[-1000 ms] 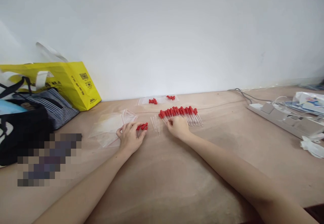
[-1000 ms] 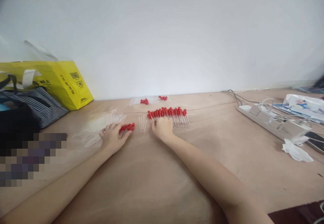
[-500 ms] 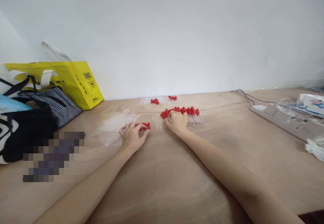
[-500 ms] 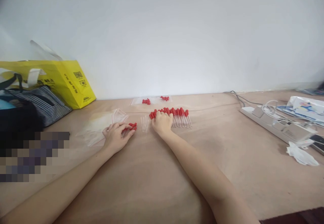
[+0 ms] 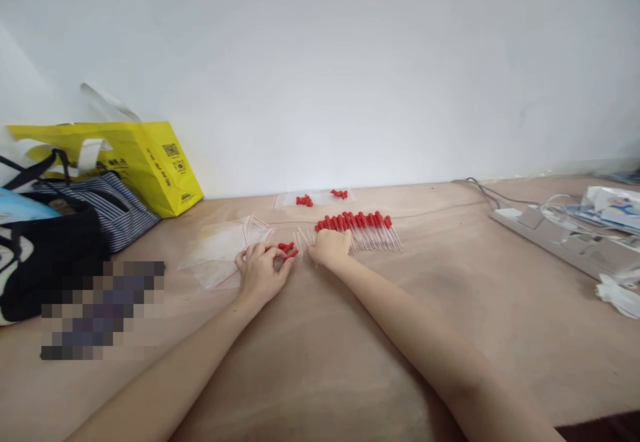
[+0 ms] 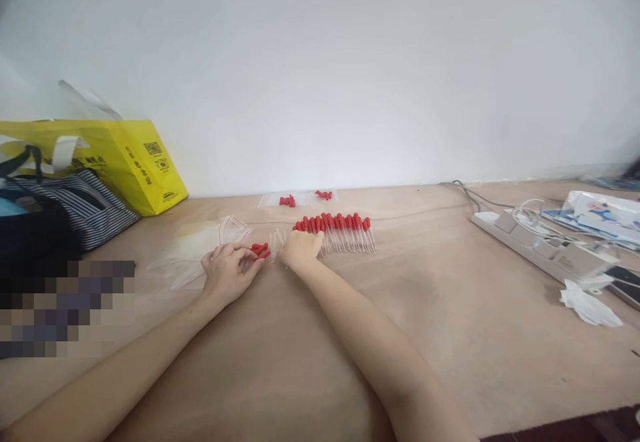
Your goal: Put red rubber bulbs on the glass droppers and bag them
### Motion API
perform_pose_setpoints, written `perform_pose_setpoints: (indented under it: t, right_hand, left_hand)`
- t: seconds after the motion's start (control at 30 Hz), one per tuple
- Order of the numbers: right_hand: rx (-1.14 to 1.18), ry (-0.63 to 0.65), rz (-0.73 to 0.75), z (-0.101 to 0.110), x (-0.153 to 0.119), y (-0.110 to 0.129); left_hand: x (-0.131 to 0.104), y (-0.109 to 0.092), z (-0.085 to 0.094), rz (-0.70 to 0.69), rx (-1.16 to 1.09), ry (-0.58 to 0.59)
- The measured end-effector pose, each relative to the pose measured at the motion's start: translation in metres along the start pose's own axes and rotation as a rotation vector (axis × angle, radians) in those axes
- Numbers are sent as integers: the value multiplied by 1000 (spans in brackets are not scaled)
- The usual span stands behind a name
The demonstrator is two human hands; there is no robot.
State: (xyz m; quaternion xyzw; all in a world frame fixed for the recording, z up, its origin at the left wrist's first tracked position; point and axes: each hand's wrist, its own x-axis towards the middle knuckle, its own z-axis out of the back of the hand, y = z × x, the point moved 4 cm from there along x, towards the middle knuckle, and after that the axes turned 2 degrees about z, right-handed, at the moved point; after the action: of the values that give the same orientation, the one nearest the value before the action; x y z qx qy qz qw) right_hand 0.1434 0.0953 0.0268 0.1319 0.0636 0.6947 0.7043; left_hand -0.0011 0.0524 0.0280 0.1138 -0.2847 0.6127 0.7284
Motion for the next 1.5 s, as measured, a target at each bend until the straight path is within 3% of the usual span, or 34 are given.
perform_pose_setpoints:
  t: [0.13, 0.33, 0.47, 0.63, 0.83, 1.1, 1.37, 1.5]
  right_hand:
    - [13, -1, 14, 1, -2, 0]
    - [-34, -62, 127, 18, -22, -10]
    - [-48, -117, 259, 25, -46, -33]
    - [0, -220, 488, 19, -72, -67]
    - [41, -269, 549, 18, -76, -84]
    - [145, -187, 679, 11, -85, -68]
    - [182, -203, 715, 11, -88, -64]
    - [209, -208, 737, 13, -90, -63]
  left_hand:
    - [-4, -6, 4, -84, -63, 17]
    - [-10, -14, 7, -251, -202, 120]
    - [-16, -24, 6, -384, -240, 180]
    - [-21, -32, 1, -491, -295, 214]
    - [-21, -34, 1, -508, -328, 264]
    - [-22, -38, 3, -476, -315, 261]
    - [-20, -41, -1, -441, -310, 182]
    - [-20, -41, 0, -376, -310, 205]
